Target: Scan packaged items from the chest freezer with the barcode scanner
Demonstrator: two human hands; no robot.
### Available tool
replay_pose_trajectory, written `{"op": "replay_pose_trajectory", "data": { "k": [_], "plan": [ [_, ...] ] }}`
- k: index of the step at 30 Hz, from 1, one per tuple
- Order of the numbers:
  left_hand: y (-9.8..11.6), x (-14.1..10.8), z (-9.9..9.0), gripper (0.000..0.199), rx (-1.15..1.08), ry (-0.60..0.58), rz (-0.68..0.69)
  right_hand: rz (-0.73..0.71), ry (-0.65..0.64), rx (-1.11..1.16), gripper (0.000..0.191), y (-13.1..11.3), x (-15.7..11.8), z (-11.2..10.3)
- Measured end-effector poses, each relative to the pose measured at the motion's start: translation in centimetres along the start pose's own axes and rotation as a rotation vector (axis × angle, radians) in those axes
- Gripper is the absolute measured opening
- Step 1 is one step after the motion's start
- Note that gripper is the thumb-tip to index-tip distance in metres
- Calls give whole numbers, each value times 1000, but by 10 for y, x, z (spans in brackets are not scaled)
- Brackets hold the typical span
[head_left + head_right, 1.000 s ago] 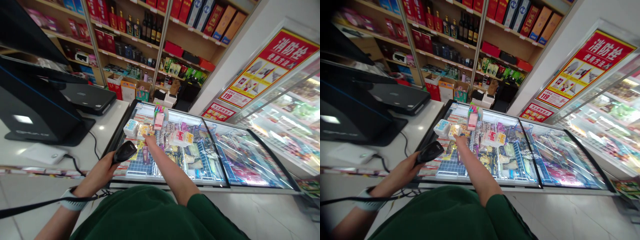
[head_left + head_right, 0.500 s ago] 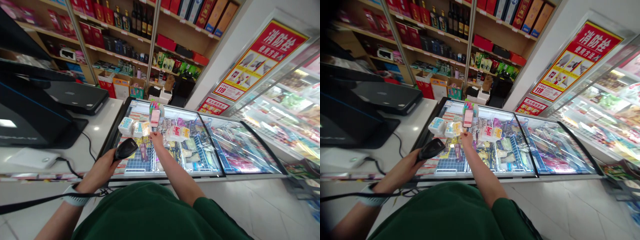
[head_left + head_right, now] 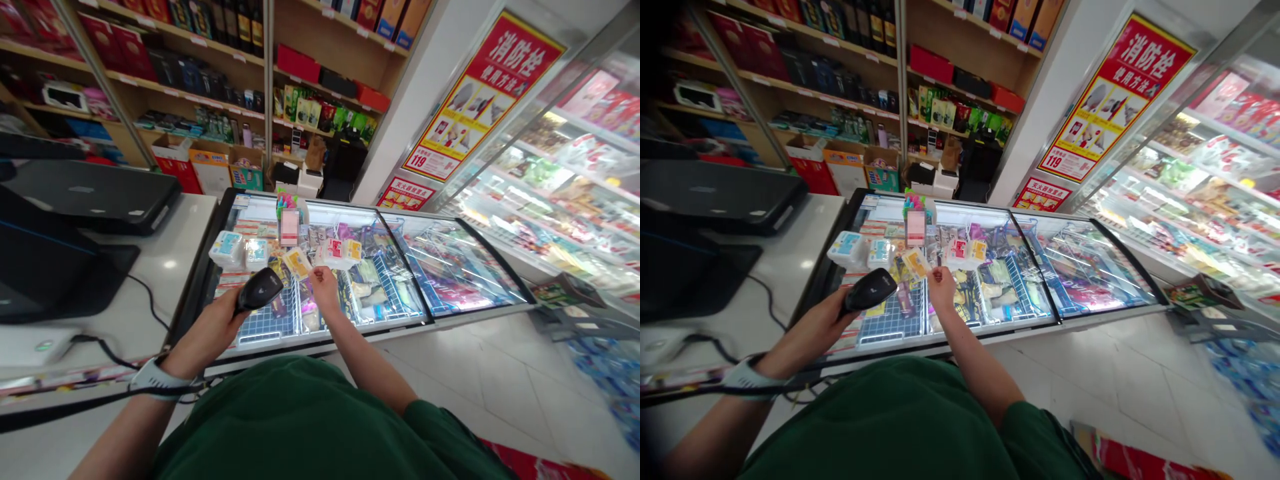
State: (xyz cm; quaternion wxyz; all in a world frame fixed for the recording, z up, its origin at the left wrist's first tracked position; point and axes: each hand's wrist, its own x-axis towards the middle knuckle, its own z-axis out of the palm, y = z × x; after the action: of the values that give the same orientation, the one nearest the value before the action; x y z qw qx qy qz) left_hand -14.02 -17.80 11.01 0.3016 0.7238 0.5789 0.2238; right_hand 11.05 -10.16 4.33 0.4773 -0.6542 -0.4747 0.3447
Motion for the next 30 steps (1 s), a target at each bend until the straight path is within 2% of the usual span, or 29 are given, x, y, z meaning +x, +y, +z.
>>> {"op": "replay_pose_trajectory", "data": {
  "k": [9,25,28,30],
  "plan": [
    [11,5,2,47,21,7,19,-38,9,12,9,8,-8,-7],
    [10,6,6,44,26,3,19,-21,-28,12,10,27,-7,-3],
    [12,6,5,46,30,4,-6,109,-26,110,9,34,-4,2],
    [11,6,4,47,32,3,-7,314,-20,245,7,39,-1,5]
  ]
}}
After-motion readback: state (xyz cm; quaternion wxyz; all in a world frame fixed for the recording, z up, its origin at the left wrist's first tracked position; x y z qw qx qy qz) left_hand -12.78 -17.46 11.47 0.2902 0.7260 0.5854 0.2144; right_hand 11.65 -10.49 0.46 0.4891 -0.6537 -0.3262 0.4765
